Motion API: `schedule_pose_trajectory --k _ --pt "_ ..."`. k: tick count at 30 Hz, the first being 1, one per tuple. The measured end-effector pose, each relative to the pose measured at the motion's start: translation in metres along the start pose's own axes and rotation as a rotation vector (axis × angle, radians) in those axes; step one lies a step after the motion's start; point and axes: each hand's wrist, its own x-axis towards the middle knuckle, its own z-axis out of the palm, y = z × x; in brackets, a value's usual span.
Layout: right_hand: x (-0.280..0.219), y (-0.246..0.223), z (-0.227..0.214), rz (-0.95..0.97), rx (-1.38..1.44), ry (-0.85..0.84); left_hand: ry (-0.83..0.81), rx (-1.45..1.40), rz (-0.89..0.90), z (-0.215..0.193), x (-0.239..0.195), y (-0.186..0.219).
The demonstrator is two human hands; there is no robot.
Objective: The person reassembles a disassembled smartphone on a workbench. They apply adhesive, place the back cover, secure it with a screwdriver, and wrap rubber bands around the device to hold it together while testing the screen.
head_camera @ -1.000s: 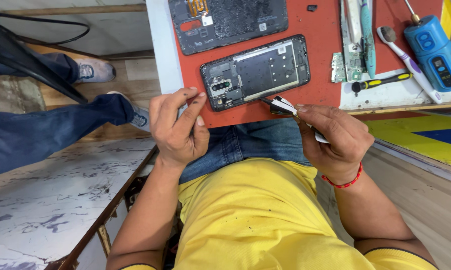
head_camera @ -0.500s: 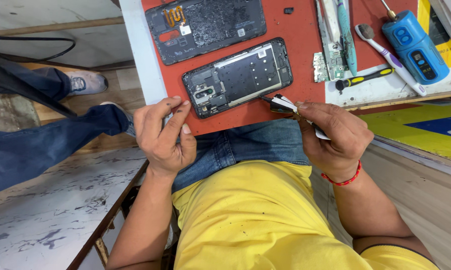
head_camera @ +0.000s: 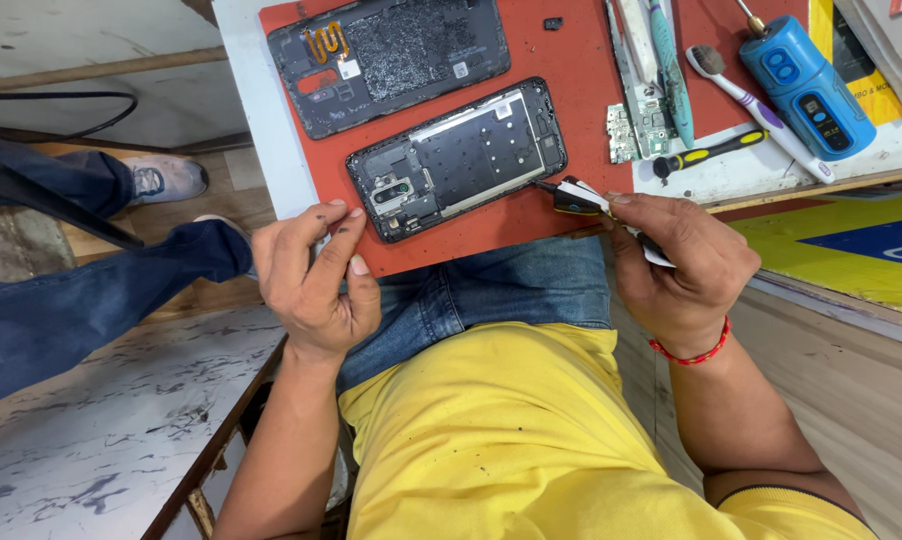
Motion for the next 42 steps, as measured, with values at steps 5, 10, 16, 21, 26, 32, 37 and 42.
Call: schedule_pose_trajectory --k 5,10,16,21,26,32,37,42 --pt "-0.003 0.003 -0.005 0.020 -0.035 -0.001 -0.001 -0.002 -0.001 0.000 0.001 0.000" --pt "-0.007 0.010 -0.008 0.035 -0.069 0.020 -0.001 0.007 0.001 0.001 0.000 0.000" --pt "-0.007 0.011 -0.011 0.045 -0.071 0.020 0.004 0.005 -0.004 0.001 0.001 0.001" --pt "-0.003 0.008 -0.013 0.083 -0.117 0.063 -0.003 0.007 -0.012 0.001 0.000 0.001" --pt "0.012 0.015 -0.016 0.360 0.058 0.211 -0.002 0.016 -0.006 0.001 0.001 0.003" --pt "0.028 0.023 -0.024 0.524 0.154 0.128 0.001 0.010 -0.002 0.001 0.001 0.001" --pt "0.030 0.037 -0.039 0.218 -0.237 0.045 -0.009 0.007 -0.014 0.000 0.000 0.001" --pt "0.039 0.065 -0.059 0.219 -0.450 0.021 -0.010 0.015 -0.008 0.000 0.003 0.003"
